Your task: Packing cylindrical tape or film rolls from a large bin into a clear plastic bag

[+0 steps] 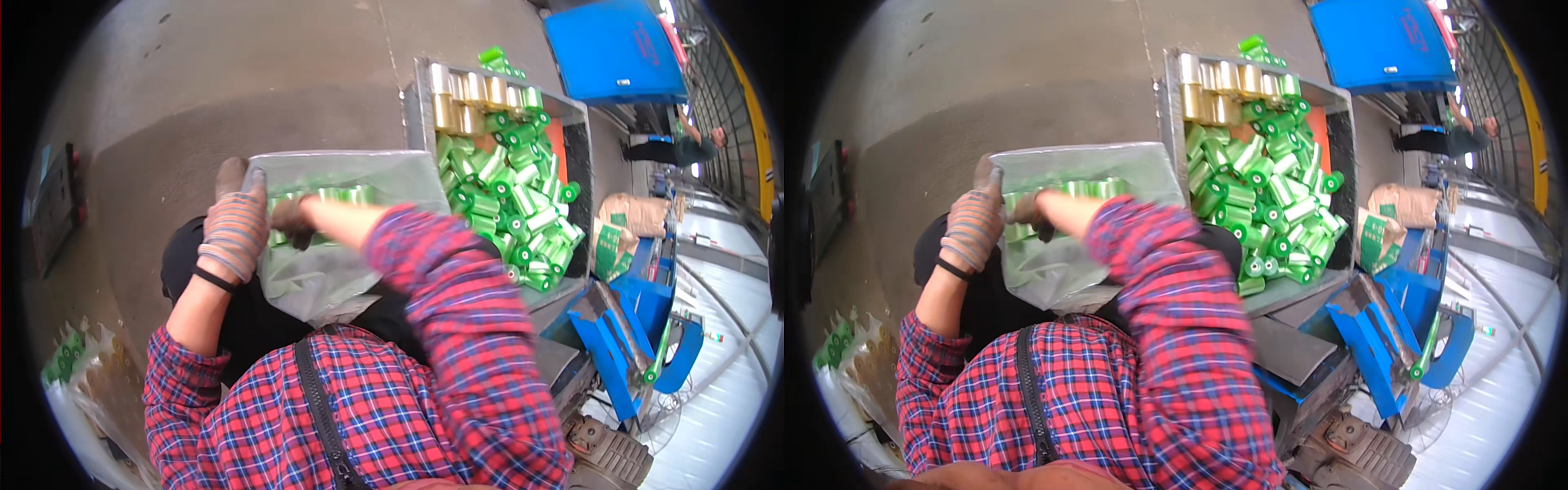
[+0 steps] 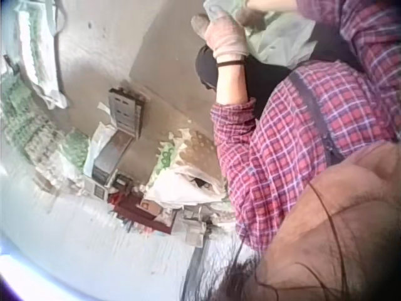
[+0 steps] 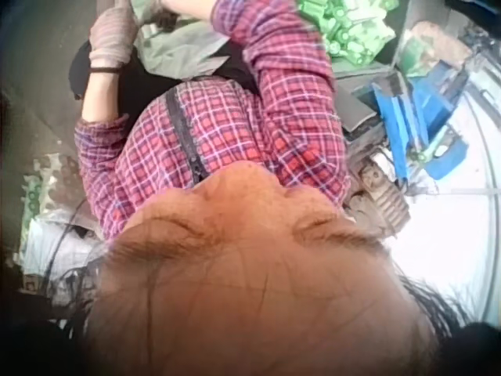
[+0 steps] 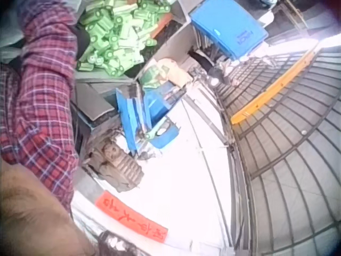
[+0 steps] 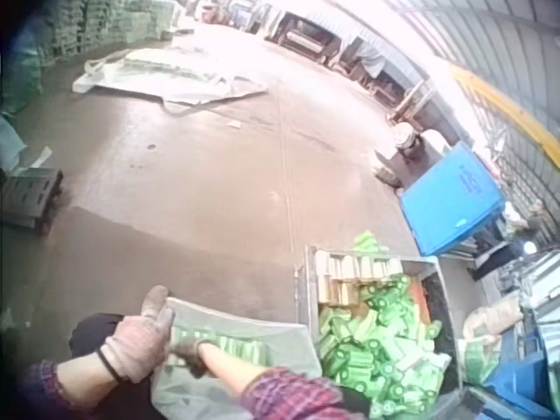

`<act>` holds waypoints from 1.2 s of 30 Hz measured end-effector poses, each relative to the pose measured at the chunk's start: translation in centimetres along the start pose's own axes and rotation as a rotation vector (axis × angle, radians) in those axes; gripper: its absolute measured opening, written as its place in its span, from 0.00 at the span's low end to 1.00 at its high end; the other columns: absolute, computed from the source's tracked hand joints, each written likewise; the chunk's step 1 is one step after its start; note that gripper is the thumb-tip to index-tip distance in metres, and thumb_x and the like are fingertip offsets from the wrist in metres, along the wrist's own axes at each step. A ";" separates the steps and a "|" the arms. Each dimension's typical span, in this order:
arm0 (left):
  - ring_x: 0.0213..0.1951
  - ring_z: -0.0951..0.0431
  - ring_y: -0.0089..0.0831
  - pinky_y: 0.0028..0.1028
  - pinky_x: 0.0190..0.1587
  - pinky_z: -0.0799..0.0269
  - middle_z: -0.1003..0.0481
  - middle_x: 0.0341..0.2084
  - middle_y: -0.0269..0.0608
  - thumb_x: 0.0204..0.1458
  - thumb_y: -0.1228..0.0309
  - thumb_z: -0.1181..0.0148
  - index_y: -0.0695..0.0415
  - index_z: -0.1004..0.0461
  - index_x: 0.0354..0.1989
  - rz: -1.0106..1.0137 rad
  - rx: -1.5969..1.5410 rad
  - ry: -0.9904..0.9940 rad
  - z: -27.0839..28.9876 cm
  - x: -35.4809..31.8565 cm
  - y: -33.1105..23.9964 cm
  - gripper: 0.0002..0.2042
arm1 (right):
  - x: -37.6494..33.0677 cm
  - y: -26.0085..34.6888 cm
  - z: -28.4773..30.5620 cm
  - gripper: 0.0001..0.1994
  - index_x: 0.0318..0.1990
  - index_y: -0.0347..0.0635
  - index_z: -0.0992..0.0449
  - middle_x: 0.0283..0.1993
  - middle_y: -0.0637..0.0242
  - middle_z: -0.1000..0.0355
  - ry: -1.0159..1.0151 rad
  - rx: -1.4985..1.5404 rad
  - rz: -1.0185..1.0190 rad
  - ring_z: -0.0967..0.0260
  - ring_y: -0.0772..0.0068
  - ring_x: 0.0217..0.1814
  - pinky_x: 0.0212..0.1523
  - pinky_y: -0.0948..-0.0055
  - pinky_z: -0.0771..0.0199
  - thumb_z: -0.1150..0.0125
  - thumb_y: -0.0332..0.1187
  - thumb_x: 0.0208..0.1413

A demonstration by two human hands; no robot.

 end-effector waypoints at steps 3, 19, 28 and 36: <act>0.42 0.27 0.50 0.40 0.45 0.31 0.33 0.48 0.54 0.47 0.73 0.55 0.46 0.47 0.59 -0.011 0.080 -0.058 1.7 -0.9 -2.3 0.27 | -17.9 0.1 11.0 0.14 0.42 0.37 0.29 0.33 0.62 0.27 -0.270 -0.019 0.148 0.27 0.72 0.28 0.29 0.72 0.23 0.50 0.37 0.53; 0.31 0.26 0.46 0.36 0.33 0.31 0.26 0.24 0.51 0.48 0.66 0.47 0.55 0.30 0.44 -0.221 -0.043 -0.367 3.9 2.0 -9.1 0.14 | -20.6 -41.0 13.1 0.25 0.45 0.47 0.31 0.53 0.62 0.39 -1.369 -0.422 -0.856 0.43 0.60 0.57 0.54 0.63 0.41 0.37 0.49 0.39; 0.26 0.26 0.45 0.35 0.30 0.30 0.27 0.21 0.47 0.39 0.76 0.47 0.53 0.30 0.45 -0.725 -0.123 -0.418 4.8 -2.8 -15.1 0.19 | -21.8 -38.4 14.5 0.21 0.45 0.45 0.39 0.43 0.48 0.34 -1.293 -0.252 -0.432 0.33 0.47 0.42 0.41 0.56 0.31 0.42 0.38 0.43; 0.29 0.26 0.46 0.38 0.34 0.31 0.27 0.23 0.52 0.52 0.59 0.56 0.54 0.28 0.41 -0.615 -0.157 -0.186 0.6 -3.6 -16.4 0.15 | -19.5 -42.1 9.4 0.35 0.57 0.54 0.43 0.57 0.50 0.49 -1.224 0.034 -0.590 0.46 0.48 0.57 0.50 0.56 0.38 0.41 0.54 0.41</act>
Point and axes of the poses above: each hand's wrist, its own x-axis towards the middle knuckle, its own z-axis out of the back of the hand, y = z × x, the point moved 10 cm from there along x, towards the middle knuckle
